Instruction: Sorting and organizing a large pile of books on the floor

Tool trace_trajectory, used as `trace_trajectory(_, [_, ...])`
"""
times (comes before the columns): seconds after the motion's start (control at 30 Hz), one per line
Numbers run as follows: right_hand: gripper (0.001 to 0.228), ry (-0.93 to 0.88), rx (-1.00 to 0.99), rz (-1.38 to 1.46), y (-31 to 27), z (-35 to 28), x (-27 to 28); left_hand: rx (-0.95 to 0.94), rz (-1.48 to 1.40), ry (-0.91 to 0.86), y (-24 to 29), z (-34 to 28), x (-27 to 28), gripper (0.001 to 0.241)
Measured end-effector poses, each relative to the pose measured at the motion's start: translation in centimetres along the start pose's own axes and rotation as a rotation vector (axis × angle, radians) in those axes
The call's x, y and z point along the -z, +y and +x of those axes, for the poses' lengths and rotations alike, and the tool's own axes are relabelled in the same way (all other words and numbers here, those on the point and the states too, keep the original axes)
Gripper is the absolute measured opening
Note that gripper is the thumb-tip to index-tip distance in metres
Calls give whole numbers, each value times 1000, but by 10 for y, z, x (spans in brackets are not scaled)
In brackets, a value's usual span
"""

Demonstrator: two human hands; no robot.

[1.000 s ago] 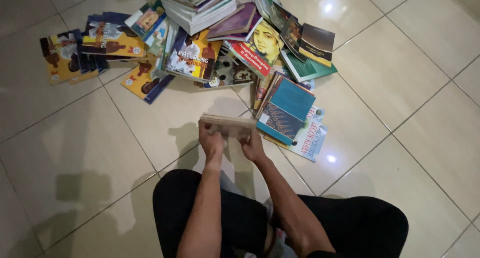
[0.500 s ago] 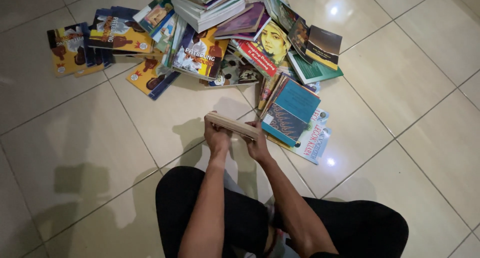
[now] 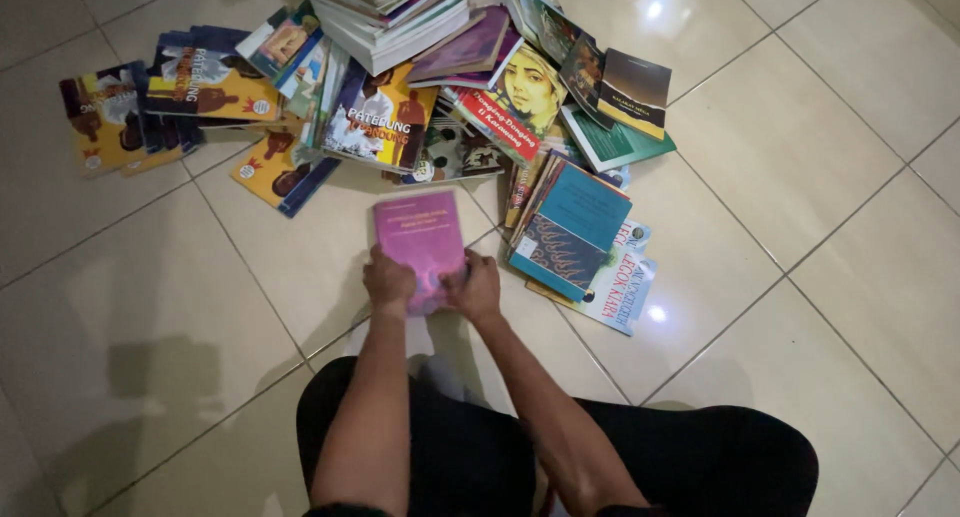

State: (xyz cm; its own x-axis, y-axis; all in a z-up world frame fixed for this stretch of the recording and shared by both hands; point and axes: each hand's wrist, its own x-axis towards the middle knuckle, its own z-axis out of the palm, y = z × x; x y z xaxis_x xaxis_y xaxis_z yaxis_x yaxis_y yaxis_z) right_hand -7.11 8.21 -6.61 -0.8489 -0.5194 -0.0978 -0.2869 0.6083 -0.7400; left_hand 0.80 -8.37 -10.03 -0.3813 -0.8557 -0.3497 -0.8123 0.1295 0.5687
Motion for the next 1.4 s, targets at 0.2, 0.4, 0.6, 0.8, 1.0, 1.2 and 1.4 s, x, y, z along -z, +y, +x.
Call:
trace_trajectory(0.2, [77, -1, -14, -167, -37, -21, 33, 22, 216, 98, 40, -37, 37, 73])
trace_trajectory(0.4, [63, 670, -46, -226, 53, -20, 112, -454, 20, 246, 104, -75, 24, 36])
trace_trajectory(0.6, [55, 449, -412, -78, 119, -17, 144, -597, -168, -134, 143, -124, -39, 26])
trace_trajectory(0.8, [52, 472, -413, 61, 133, -25, 147, -650, -242, -135, 140, -120, -53, 36])
trace_trajectory(1.0, [27, 432, -497, 133, 174, -17, 149, -543, -296, -176, 127, -105, -81, 33])
trace_trajectory(1.2, [21, 426, -575, 305, 172, -27, 164, -595, -333, -118, 129, -110, -74, 28])
trace_trajectory(1.4, [13, 615, -441, 350, 189, -45, 250, -463, -227, -146, 132, -110, -81, 27])
